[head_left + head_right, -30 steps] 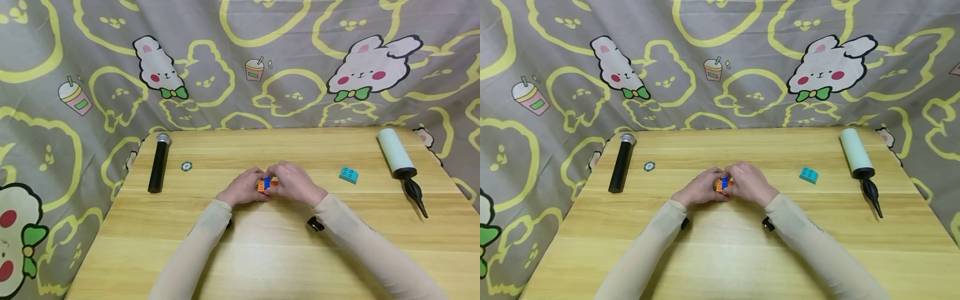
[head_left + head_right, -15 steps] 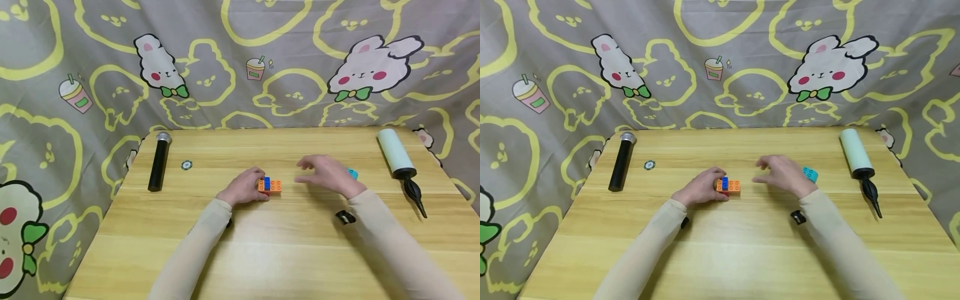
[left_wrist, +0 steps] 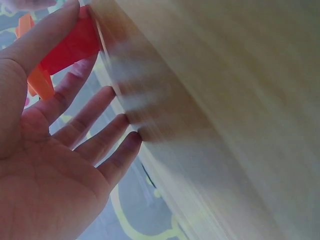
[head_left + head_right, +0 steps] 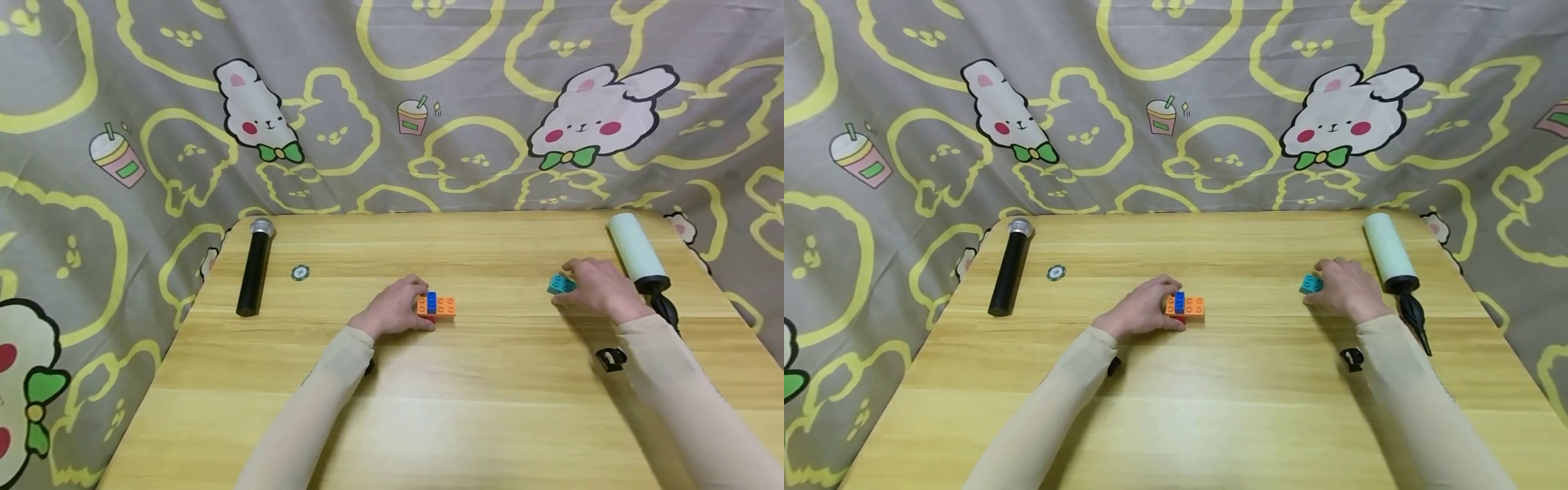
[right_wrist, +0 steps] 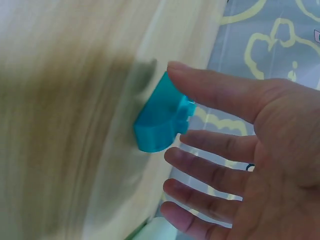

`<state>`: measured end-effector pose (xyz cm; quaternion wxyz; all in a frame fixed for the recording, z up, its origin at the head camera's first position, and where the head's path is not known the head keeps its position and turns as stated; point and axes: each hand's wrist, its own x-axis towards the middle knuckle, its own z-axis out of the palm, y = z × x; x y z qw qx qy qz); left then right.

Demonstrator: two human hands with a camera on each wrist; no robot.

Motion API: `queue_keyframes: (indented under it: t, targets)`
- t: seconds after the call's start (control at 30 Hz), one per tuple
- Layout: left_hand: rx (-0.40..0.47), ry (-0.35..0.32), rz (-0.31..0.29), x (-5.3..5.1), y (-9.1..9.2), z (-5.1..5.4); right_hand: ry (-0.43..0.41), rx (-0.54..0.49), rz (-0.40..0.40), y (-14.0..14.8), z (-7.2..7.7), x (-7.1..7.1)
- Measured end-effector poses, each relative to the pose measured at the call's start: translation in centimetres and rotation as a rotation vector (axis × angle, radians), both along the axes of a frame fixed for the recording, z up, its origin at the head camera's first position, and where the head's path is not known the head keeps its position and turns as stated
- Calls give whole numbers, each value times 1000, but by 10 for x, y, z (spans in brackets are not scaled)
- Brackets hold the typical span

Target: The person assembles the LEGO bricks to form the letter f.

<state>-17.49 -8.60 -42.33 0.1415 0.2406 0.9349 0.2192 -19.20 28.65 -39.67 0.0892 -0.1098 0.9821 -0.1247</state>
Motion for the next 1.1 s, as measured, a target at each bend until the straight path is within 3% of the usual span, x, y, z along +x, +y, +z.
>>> queue_keyframes:
  t: [0.3, 0.57, 0.77, 0.9, 1.1]
  targets:
    - [16, -9, -3, 4, -1, 0, -1, -48, -8, 0, -11, 0]
    - [11, -14, 12, 2, -1, 1, 36, -51, -3, -6, -11, -2]
    - [14, -11, 9, 2, 0, 2, 137, -118, 90, -24, 5, 3]
    - [17, -12, 9, 2, -1, 1, 206, -177, 178, -51, 20, 8]
    - [13, -10, 12, 2, 0, 0, 248, -249, 232, -100, 34, 15]
